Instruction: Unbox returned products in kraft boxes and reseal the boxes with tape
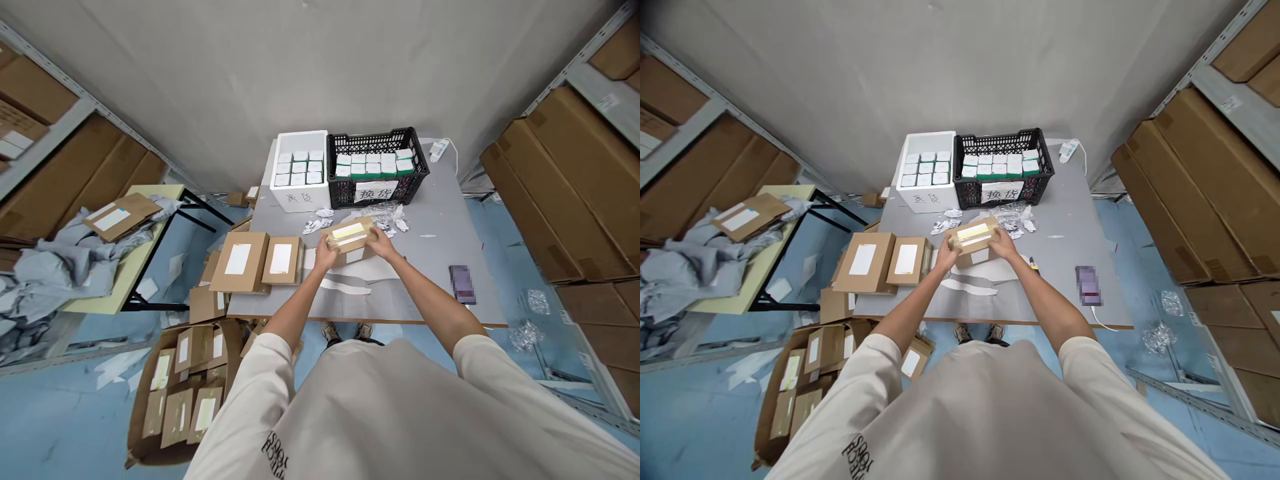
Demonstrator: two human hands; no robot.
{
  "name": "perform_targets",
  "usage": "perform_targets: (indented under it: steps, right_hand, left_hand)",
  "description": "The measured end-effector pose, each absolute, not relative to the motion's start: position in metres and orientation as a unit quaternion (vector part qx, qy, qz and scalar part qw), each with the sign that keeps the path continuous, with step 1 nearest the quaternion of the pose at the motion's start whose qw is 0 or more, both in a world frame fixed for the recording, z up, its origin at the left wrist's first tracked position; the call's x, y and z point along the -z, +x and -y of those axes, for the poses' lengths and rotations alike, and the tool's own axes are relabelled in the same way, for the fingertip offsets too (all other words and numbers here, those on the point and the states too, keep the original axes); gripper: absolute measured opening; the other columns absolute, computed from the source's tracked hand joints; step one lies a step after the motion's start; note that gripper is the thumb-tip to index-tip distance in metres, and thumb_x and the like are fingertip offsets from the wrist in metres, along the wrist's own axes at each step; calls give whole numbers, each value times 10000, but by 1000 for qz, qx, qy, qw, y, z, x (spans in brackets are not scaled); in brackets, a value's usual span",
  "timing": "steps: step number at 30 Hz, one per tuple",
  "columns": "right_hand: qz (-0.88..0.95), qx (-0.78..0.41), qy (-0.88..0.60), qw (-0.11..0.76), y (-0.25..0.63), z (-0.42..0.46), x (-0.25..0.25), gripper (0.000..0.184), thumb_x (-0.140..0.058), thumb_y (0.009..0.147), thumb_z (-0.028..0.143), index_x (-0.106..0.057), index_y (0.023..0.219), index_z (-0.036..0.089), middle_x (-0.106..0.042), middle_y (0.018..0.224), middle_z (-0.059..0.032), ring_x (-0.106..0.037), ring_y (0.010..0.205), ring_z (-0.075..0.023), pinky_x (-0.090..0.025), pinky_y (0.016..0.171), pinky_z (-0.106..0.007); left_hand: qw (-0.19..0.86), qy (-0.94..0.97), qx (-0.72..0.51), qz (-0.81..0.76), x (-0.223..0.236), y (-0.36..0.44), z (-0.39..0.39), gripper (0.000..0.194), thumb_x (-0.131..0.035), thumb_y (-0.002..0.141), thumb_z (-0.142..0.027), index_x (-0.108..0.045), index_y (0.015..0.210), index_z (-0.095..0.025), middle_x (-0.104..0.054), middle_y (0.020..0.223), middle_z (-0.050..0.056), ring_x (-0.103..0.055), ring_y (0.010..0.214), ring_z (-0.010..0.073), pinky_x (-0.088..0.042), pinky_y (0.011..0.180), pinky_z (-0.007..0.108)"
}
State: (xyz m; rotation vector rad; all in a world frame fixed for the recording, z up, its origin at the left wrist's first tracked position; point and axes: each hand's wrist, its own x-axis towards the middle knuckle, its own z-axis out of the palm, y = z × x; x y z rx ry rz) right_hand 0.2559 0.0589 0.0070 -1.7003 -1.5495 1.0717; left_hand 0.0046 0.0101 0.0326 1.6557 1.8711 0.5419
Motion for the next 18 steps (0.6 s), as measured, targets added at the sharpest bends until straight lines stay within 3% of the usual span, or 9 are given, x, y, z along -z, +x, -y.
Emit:
perform_targets:
  steps: [5,9,14,18]
  right_hand:
    - [579,-412,-617,339,266,-55,-13,645,-691,759,338,-576,1384,226,-566,1476,-92,-540,1332,-290,-416,1177,-446]
    - [578,-437,-586,362,273,-44,-6,716,-680,777,347,-496,1458,222,-531,1492,-119,-557,1312,-278,-467,1117,-418]
    - [560,-424,-639,312,282,-33,8,820,-672,810,396,-382,1553,203,-526,1393,-146,-646,1094,-258,-530,1023,-428]
    - [571,-406,-663,262,285,-28,13,737,-664,819,386,-478,1495,157,-551,1292,-127,-656,917,-216,-526,1027,-412]
  left_hand:
    - [326,584,-271,-692,-41,4,-20,719,-630,858,-231,-392,1535,-178,-470,1572,138,-490,1428,282,-437,1178,412]
    - [291,614,-266,-684,-37,4,-11,784,-629,832,-211,-350,1565,-193,-386,1613,142,-363,1510,307,-333,1252,432]
    - [258,626,-224,-701,-25,5,4,834,-629,833,-243,-277,1588,-196,-358,1592,175,-387,1475,343,-328,1235,478]
    - [268,633,-205,-696,-22,3,0,825,-614,846,-237,-261,1591,-195,-428,1544,184,-386,1471,340,-317,1220,489]
